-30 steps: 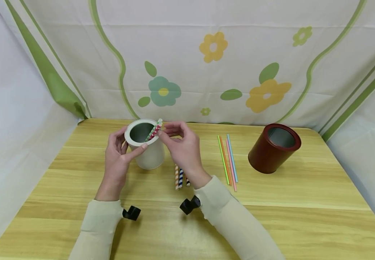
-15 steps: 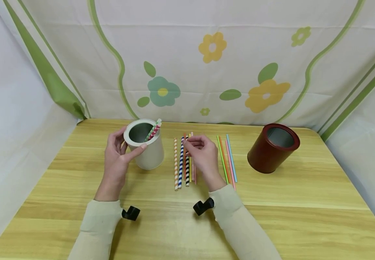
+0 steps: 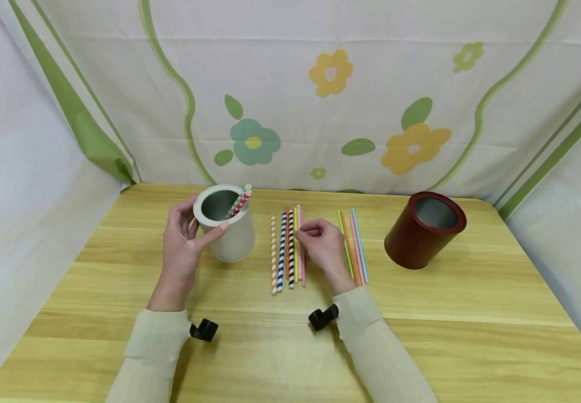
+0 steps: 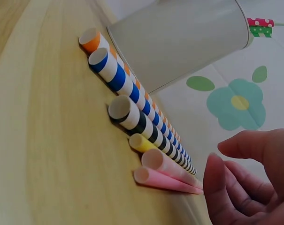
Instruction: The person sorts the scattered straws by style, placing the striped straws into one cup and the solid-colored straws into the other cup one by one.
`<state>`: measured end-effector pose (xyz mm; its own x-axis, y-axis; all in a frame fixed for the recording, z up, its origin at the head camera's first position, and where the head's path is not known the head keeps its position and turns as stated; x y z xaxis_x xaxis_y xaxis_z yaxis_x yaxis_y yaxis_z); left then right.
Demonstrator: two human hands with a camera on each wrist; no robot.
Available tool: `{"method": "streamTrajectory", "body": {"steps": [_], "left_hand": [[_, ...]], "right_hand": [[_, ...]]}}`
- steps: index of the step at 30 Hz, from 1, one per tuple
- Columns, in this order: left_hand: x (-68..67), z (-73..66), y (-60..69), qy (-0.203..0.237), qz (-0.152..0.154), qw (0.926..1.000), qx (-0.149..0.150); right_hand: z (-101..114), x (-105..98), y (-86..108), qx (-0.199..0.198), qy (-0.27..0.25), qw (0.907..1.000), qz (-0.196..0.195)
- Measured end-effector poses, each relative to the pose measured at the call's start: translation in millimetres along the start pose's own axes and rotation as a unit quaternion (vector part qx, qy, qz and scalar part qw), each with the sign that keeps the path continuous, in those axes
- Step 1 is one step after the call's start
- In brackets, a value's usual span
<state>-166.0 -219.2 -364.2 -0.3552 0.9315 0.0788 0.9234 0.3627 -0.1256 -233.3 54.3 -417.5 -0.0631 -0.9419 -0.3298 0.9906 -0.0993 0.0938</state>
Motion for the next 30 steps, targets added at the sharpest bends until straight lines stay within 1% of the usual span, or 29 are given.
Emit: {"method": "streamTrajectory", "body": {"steps": [7,11,14,21,30], "left_hand": [[0.6,-0.1,-0.1,0.001,0.004,1.0,-0.001],[0.9,-0.1,-0.2,-0.001,0.005,1.0,0.0],[1.0,0.0,-0.2,-0.002,0.005,1.0,-0.001],[0.1,0.6,0.0,-0.003,0.0,1.0,-0.001],[0.0,0.5,0.3,-0.002,0.001,1.0,0.002]], "right_hand": [[-5.0,3.0,-1.0,0.02,0.033,0.9987,0.033],[-5.6,3.5,-0.2,0.023,0.046,0.9978,0.041],[-4.8,3.0,0.6,0.024,0.056,0.9974,0.038],[-3.5,1.4,-0.7,0.009,0.114,0.9933,0.019],[-6.3,-5.0,-3.7,0.013,0.118,0.9928,0.018]]}}
Point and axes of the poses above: each hand's wrist, its own y-axis away from the middle knuckle, its own x-axis out of the palm, z = x × y, the point moved 4 cm from there along -y, towards the middle knuckle, and after that the axes turned 3 degrees about -z, right-handed, at the moved point
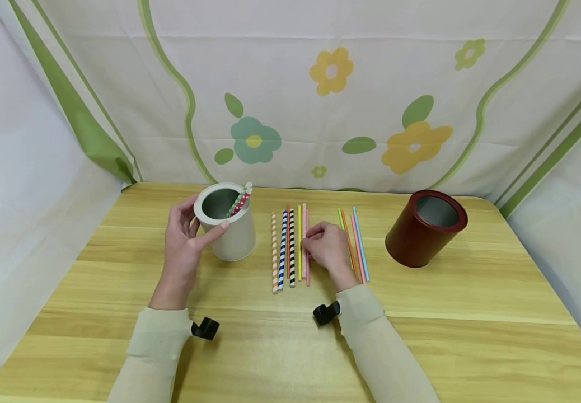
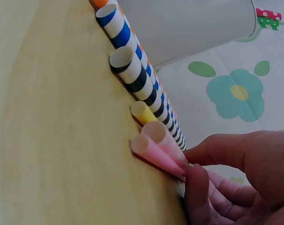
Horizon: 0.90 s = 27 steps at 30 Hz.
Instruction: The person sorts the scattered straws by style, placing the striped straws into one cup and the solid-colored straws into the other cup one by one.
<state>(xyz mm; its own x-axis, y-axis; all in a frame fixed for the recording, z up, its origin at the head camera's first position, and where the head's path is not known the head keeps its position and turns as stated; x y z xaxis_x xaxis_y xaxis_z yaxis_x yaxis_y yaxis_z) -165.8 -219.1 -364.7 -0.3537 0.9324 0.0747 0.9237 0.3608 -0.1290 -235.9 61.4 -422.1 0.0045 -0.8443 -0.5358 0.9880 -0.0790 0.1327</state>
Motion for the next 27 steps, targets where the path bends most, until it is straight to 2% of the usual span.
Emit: {"method": "streamTrajectory", "body": {"steps": [10,27], "left_hand": [[0.2,-0.8,0.3,0.0,-0.002,1.0,0.001],[0.5,0.0,-0.1,-0.002,0.001,1.0,0.001]], "right_hand": [[6.5,-8.3,2.0,-0.028,0.102,0.9943,-0.009],[11.2,-6.9,9.4,-0.048,0.158,0.986,-0.021]]}}
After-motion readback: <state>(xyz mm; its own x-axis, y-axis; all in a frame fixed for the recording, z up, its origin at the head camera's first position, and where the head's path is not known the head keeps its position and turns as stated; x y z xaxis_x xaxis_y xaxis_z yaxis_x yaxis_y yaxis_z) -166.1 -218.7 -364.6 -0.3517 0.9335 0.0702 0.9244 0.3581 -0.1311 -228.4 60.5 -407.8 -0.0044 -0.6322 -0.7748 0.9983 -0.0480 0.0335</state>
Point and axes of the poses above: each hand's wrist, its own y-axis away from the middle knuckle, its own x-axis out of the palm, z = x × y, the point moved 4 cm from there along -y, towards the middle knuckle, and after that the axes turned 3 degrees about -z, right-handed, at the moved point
